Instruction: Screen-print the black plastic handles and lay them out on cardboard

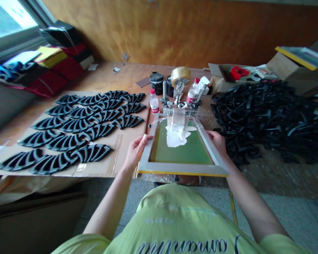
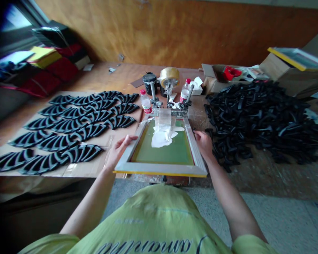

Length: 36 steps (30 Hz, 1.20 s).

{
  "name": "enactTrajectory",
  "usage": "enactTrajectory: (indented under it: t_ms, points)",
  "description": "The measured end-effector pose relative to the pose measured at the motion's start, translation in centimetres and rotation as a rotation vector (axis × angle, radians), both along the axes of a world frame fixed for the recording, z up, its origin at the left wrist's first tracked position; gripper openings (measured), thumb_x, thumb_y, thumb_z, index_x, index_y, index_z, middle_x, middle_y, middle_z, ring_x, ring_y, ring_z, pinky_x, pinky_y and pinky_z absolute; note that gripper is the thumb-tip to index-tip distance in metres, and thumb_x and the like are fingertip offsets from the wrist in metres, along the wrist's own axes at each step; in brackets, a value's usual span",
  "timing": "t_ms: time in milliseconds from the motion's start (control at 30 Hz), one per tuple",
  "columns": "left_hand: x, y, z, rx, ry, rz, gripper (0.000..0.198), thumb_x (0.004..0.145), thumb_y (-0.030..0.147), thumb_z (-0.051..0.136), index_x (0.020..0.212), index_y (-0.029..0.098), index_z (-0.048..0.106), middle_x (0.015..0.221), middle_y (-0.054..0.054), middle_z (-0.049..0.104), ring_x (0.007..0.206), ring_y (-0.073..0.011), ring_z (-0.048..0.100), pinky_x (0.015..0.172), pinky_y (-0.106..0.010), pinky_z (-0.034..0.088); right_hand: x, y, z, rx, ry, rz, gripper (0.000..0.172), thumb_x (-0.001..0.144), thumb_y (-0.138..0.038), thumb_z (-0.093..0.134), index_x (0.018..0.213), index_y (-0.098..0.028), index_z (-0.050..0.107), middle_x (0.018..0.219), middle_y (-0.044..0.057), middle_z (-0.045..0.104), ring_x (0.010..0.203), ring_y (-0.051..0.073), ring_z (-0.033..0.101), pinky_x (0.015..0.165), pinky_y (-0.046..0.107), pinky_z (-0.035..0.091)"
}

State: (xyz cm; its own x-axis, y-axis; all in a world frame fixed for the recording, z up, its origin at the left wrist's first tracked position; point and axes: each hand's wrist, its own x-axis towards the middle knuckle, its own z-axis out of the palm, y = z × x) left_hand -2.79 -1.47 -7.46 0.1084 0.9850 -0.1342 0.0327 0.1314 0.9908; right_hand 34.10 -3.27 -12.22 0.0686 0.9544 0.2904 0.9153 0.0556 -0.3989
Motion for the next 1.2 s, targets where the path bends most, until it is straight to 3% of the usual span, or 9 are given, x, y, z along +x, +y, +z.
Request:
enactTrajectory:
  t_ms: [100, 233, 400, 567, 667, 833, 967, 1100, 1200]
  points:
    - [-0.2, -2.1, -4.7, -0.181, -0.014, -0.048, 0.068, 0.072, 0.060, 0.072, 0.125, 0.017, 0.067, 0.075, -0.001, 0.068, 0.060, -0.0132, 0.059, 0.053, -0.022, 0.043, -1.5, 2.0, 2.2, 0.087, 0.076, 0.016, 0.039, 0.096, -0.028, 0.049, 0.130, -0.014, 0.062, 0.119, 0.013, 0.067, 0.108, 0.024, 0.065, 0.098, 0.041, 0.052]
    - [0.1, -2.5, -9.8, -0.200, 0.056, -0.067, 0.087, 0.074, 0.057, 0.070, 0.149, 0.021, 0.043, 0.068, 0.004, 0.061, 0.056, -0.0109, 0.054, 0.052, -0.020, 0.040, -7.5, 4.4, 3.4, 0.060, 0.002, 0.259, 0.062, 0.086, -0.030, 0.069, 0.143, -0.020, 0.047, 0.138, 0.014, 0.051, 0.130, 0.031, 0.047, 0.111, 0.052, 0.040]
    - [-0.2, -2.0, -12.5, -0.156, 0.201, -0.078, 0.078, 0.083, 0.056, 0.061, 0.151, 0.024, 0.040, 0.070, 0.004, 0.061, 0.058, -0.0106, 0.054, 0.054, -0.020, 0.040, -11.4, 3.3, 1.7, -0.216, -0.211, 0.352, 0.015, 0.091, -0.020, 0.060, 0.104, -0.016, 0.065, 0.102, 0.012, 0.067, 0.101, 0.026, 0.059, 0.091, 0.038, 0.048]
    - [-0.4, -2.2, -12.6, -0.141, 0.263, -0.056, 0.070, 0.083, 0.054, 0.061, 0.145, 0.024, 0.050, 0.077, 0.001, 0.069, 0.065, -0.0145, 0.061, 0.061, -0.024, 0.047, -10.6, -1.3, 1.3, -0.261, -0.323, 0.577, 0.027, 0.089, -0.006, 0.047, 0.099, -0.018, 0.068, 0.096, 0.007, 0.069, 0.089, 0.019, 0.062, 0.076, 0.028, 0.046]
    - [-0.3, -2.2, -12.5, -0.144, 0.245, -0.043, 0.069, 0.083, 0.054, 0.061, 0.144, 0.024, 0.051, 0.078, 0.000, 0.070, 0.066, -0.0164, 0.063, 0.061, -0.026, 0.049, -10.0, -1.9, 2.1, -0.296, -0.282, 0.704, 0.023, 0.085, -0.007, 0.055, 0.094, -0.021, 0.070, 0.091, 0.003, 0.071, 0.082, 0.017, 0.063, 0.070, 0.026, 0.044]
    - [-0.2, -2.2, -12.4, -0.164, 0.188, -0.040, 0.072, 0.081, 0.056, 0.062, 0.144, 0.023, 0.050, 0.081, -0.001, 0.071, 0.067, -0.0176, 0.064, 0.059, -0.027, 0.049, -10.7, -1.4, 1.4, -0.185, -0.192, 0.524, 0.026, 0.085, -0.007, 0.055, 0.101, -0.020, 0.071, 0.101, 0.007, 0.072, 0.094, 0.021, 0.064, 0.078, 0.029, 0.047]
    - [-0.1, -2.3, -12.1, -0.188, 0.106, -0.058, 0.076, 0.081, 0.056, 0.064, 0.146, 0.020, 0.047, 0.081, -0.001, 0.070, 0.065, -0.0152, 0.062, 0.058, -0.024, 0.047, -10.7, -2.9, 0.2, -0.177, -0.171, 0.583, 0.038, 0.085, -0.002, 0.050, 0.112, -0.019, 0.069, 0.109, 0.007, 0.071, 0.096, 0.019, 0.066, 0.081, 0.029, 0.049]
    - [0.0, -2.4, -11.1, -0.209, 0.043, -0.050, 0.082, 0.078, 0.056, 0.067, 0.146, 0.016, 0.046, 0.077, -0.001, 0.069, 0.061, -0.0130, 0.060, 0.056, -0.022, 0.045, -10.5, -1.2, 1.8, -0.209, -0.127, 0.534, 0.023, 0.088, -0.017, 0.061, 0.108, -0.025, 0.070, 0.102, 0.002, 0.073, 0.091, 0.019, 0.067, 0.077, 0.028, 0.050]
    - [-0.1, -2.5, -9.3, -0.217, 0.009, -0.053, 0.084, 0.075, 0.056, 0.071, 0.145, 0.016, 0.047, 0.074, 0.000, 0.068, 0.058, -0.0120, 0.058, 0.051, -0.021, 0.042, -10.9, 2.5, 4.1, -0.166, -0.082, 0.367, 0.038, 0.089, -0.027, 0.067, 0.126, -0.028, 0.063, 0.114, 0.002, 0.071, 0.096, 0.020, 0.066, 0.082, 0.031, 0.051]
